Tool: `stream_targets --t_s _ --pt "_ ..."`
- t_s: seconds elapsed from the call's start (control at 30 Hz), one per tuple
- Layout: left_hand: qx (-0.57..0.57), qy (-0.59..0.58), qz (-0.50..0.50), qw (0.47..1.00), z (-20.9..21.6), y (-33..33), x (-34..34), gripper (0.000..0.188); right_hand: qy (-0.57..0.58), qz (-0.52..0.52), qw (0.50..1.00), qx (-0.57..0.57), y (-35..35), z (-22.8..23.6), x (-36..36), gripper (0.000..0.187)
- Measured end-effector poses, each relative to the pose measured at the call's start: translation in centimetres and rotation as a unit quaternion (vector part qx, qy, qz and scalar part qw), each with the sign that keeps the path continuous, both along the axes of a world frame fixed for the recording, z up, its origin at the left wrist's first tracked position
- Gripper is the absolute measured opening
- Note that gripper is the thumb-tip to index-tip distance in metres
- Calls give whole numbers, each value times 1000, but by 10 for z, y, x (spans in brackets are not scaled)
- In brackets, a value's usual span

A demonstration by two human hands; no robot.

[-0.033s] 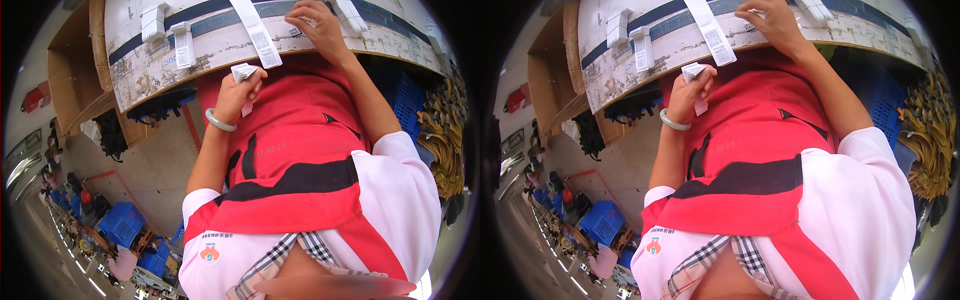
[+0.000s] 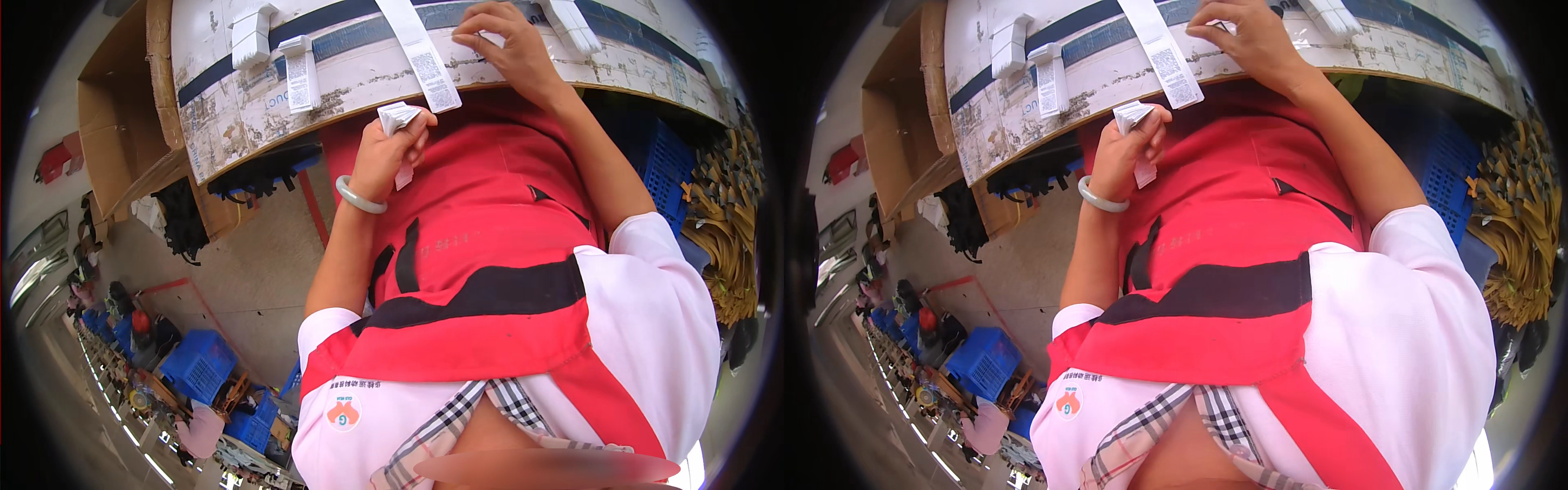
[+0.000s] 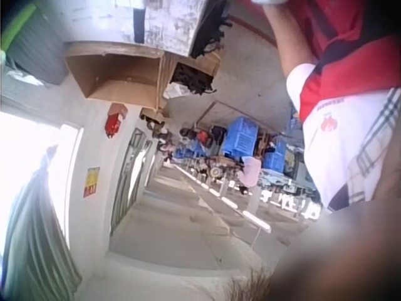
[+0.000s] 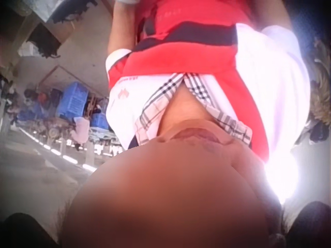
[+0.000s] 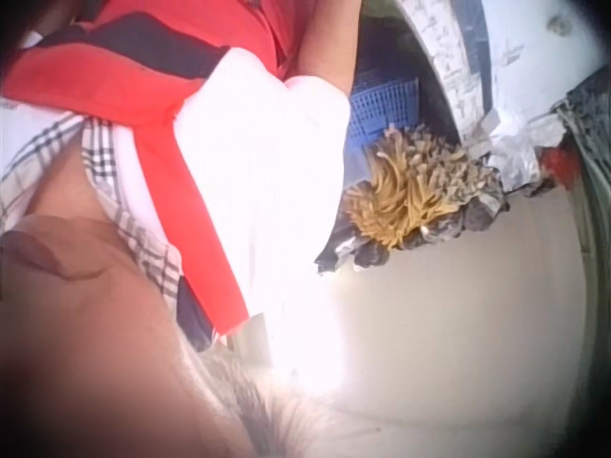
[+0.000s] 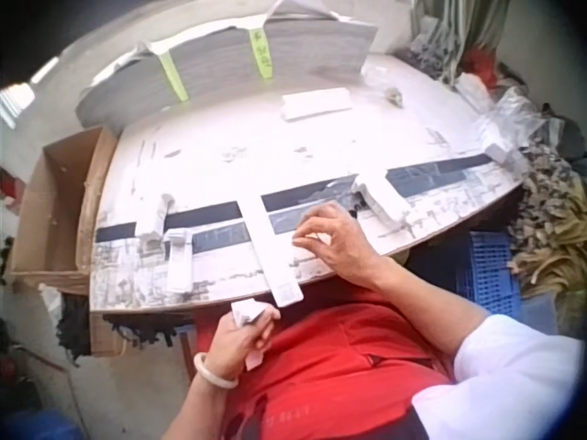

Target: Fold and stack white product labels at a manufacturing workstation.

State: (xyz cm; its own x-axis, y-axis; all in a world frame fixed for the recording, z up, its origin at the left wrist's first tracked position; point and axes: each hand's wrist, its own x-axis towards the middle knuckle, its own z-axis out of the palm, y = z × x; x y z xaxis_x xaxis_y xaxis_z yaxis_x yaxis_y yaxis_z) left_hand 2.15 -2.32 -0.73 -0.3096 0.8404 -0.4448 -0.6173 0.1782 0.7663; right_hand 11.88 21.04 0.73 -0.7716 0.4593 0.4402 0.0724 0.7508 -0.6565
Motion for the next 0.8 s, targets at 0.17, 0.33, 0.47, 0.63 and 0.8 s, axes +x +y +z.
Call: stream_targets --t_s 0.17,0.33,0.47,0.63,0.8 --pt "19 25 1 999 2 8 -2 19 -18 53 989 139 -25 -8 -41 14" --pt "17 153 97 983 -6 7 -8 15 -9 93 996 4 -28 -16 -42 10" --pt "86 413 205 883 -1 19 -17 14 -8 174 981 -84 -38 2 -27 18" --pt "93 370 176 907 -1 10 -23 25 -66 199 962 -172 -46 30 -21 20" --pt "92 299 177 933 -8 7 -19 21 -119 200 951 -205 -45 22 -15 20"
